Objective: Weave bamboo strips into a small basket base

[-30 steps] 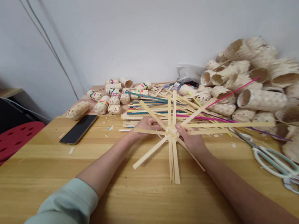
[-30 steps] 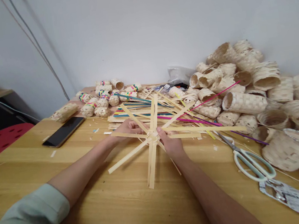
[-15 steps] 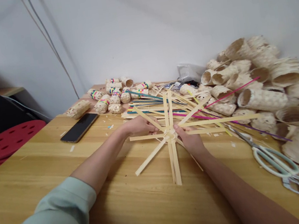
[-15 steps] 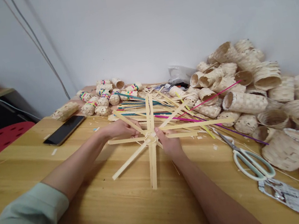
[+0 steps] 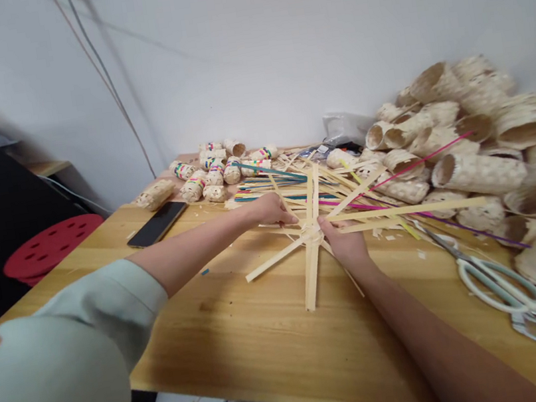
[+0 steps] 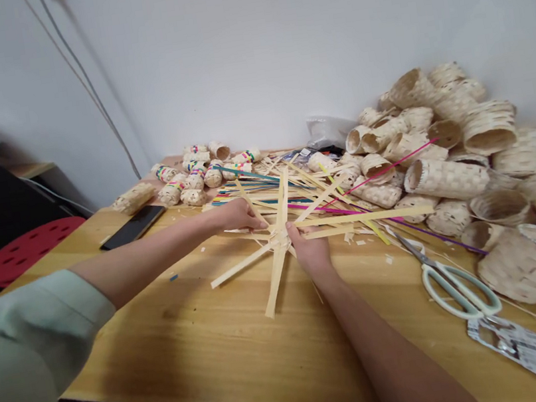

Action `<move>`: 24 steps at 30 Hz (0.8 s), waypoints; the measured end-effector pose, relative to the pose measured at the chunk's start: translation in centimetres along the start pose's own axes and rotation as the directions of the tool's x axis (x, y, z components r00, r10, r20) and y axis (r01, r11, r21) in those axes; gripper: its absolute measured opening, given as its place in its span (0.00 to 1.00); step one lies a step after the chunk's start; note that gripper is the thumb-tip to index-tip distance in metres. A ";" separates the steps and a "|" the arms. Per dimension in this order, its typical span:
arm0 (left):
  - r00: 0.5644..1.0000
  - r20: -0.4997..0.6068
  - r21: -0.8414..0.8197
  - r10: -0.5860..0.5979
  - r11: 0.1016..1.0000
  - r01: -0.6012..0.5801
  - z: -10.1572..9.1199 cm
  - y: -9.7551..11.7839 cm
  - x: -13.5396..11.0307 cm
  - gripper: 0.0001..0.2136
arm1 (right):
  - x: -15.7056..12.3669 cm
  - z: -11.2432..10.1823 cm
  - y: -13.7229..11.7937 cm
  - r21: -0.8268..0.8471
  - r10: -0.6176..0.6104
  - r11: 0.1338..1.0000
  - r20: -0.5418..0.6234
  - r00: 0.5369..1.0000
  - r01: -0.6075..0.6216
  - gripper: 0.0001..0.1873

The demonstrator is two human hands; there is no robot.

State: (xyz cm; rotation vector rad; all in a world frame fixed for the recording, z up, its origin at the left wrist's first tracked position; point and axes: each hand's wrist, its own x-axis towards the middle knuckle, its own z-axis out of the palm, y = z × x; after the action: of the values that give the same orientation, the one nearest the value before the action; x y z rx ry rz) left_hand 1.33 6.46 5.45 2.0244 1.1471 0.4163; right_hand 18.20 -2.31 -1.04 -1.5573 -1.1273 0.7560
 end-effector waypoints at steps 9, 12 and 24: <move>0.975 -0.222 0.360 -0.008 0.929 0.090 2.0 2.0 0.1 0.13 | 0.2 -0.2 -0.4 0.005 0.053 0.999 -0.083 0.995 -0.052 0.20; 0.967 -0.253 0.370 -0.025 0.921 0.121 3.0 1.4 -0.1 0.15 | 0.3 -0.3 -0.3 0.024 0.053 0.998 -0.111 0.992 -0.051 0.20; 0.968 -0.249 0.358 -0.027 0.926 0.118 4.8 1.3 -2.0 0.15 | 1.0 -0.1 1.3 0.143 0.060 0.989 -0.171 0.983 -0.035 0.22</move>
State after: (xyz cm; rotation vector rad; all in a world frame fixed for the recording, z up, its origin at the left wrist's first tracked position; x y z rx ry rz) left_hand 3.88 2.21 3.42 2.2898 1.5416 0.4414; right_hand 19.05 -1.51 -2.17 -1.5052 -0.8922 0.6999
